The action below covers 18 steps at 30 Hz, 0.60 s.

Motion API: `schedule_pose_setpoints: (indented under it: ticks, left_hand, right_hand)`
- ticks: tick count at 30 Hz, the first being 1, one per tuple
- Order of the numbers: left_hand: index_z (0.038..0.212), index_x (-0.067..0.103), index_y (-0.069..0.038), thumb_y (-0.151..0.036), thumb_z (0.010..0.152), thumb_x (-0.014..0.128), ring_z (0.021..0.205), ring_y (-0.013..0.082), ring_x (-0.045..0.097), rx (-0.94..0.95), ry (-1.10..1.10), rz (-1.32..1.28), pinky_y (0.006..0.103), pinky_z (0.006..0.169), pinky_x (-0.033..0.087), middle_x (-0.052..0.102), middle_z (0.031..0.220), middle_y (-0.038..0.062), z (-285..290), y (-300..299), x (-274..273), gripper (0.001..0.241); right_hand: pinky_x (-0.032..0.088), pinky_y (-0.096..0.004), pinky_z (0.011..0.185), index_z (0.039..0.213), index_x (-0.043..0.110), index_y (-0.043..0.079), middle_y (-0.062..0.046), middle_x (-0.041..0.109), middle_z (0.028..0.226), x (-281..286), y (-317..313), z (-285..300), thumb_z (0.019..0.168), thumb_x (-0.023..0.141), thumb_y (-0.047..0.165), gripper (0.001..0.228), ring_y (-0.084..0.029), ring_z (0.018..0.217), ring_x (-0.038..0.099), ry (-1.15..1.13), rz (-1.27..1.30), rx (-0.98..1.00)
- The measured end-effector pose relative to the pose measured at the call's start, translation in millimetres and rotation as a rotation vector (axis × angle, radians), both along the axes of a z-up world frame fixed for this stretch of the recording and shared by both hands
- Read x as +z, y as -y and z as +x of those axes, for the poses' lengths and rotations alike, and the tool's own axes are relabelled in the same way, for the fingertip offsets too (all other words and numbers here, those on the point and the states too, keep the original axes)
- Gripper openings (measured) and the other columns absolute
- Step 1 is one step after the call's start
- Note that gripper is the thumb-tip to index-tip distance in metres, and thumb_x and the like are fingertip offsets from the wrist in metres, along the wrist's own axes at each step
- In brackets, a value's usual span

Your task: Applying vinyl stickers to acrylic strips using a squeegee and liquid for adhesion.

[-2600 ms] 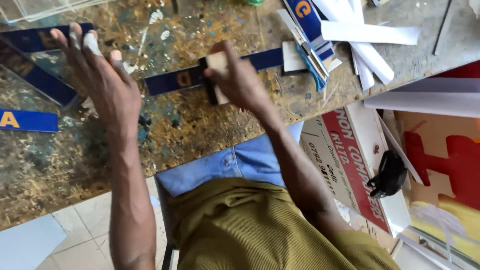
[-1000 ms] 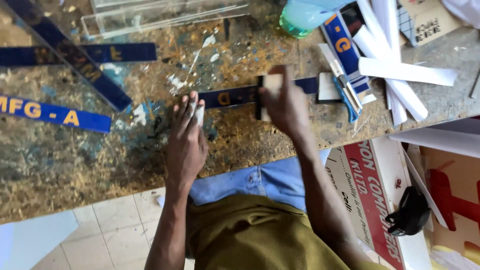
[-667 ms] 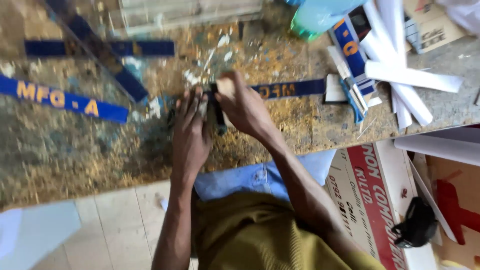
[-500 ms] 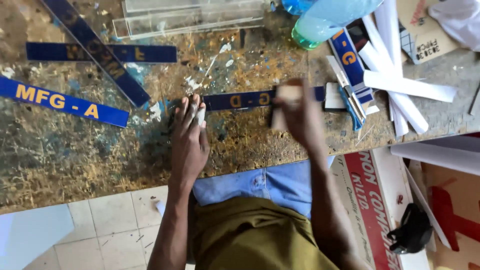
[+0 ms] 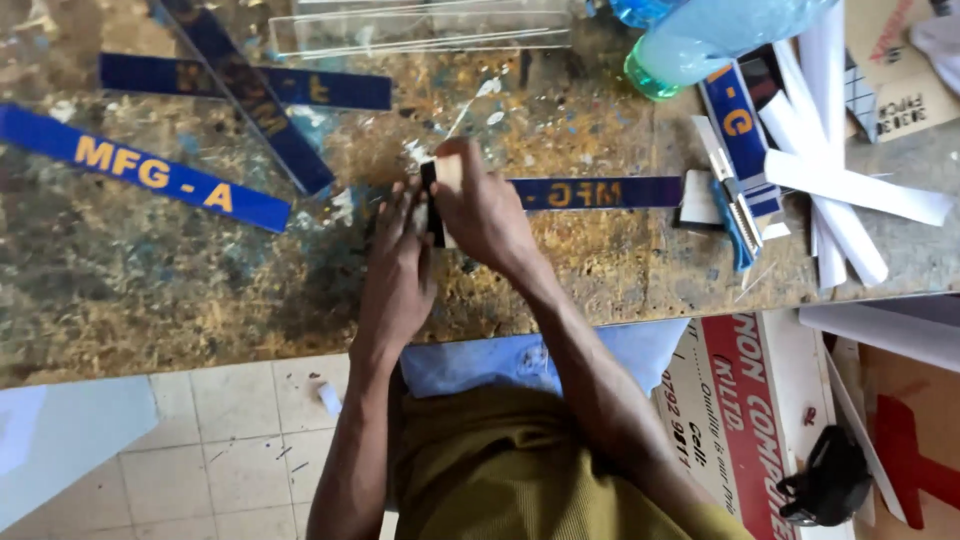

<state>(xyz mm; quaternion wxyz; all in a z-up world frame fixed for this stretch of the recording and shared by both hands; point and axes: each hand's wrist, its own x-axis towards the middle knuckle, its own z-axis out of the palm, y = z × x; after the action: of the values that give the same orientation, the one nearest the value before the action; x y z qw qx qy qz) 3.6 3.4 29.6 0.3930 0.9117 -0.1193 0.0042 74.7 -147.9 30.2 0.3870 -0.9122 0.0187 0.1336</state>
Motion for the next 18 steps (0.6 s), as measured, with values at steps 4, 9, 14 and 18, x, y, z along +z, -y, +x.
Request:
schedule_pose_setpoints:
  ticks: [4,9,14,18]
  left_hand:
    - [0.175,0.045,-0.012,-0.024,0.124,0.052,0.142,0.0484,0.065,0.171,-0.083,-0.241,0.0625,0.12,0.052,0.065,0.156,0.024,-2.7,-5.5,17.2,0.053]
    - [0.106,0.076,-0.01,-0.046,0.114,0.065,0.066,0.0181,0.072,0.069,-0.442,-0.788,0.033,0.06,0.06,0.075,0.077,0.01,-3.0,31.7,9.1,0.039]
    - [0.097,0.071,-0.012,-0.049,0.122,0.049,0.06,0.0171,0.067,-0.071,-0.427,-0.661,0.034,0.056,0.054,0.068,0.07,0.006,-2.5,63.0,2.0,0.05]
    - [0.085,0.067,-0.011,-0.046,0.125,0.048,0.052,0.0193,0.062,-0.081,-0.34,-0.639,0.036,0.051,0.048,0.064,0.06,0.013,0.2,82.3,-16.6,0.057]
  right_hand:
    - [0.056,-0.066,0.1,0.146,0.059,0.021,-0.032,0.076,0.118,23.3,28.2,-14.2,0.108,0.078,0.041,0.047,-0.059,0.112,0.075,0.18,0.42,-0.03]
    - [0.055,-0.039,0.095,0.145,0.058,0.012,-0.008,0.065,0.115,24.8,65.3,-14.7,0.116,0.075,0.022,0.036,-0.023,0.102,0.065,0.285,0.751,-0.112]
    - [0.054,-0.036,0.088,0.14,0.06,0.007,-0.008,0.065,0.108,40.1,78.9,-18.1,0.116,0.073,0.02,0.03,-0.019,0.095,0.064,0.26,0.807,-0.151]
    - [0.054,-0.031,0.084,0.136,0.066,0.008,-0.004,0.07,0.101,59.2,84.6,-22.9,0.112,0.078,0.023,0.031,-0.012,0.089,0.068,0.195,0.872,-0.175]
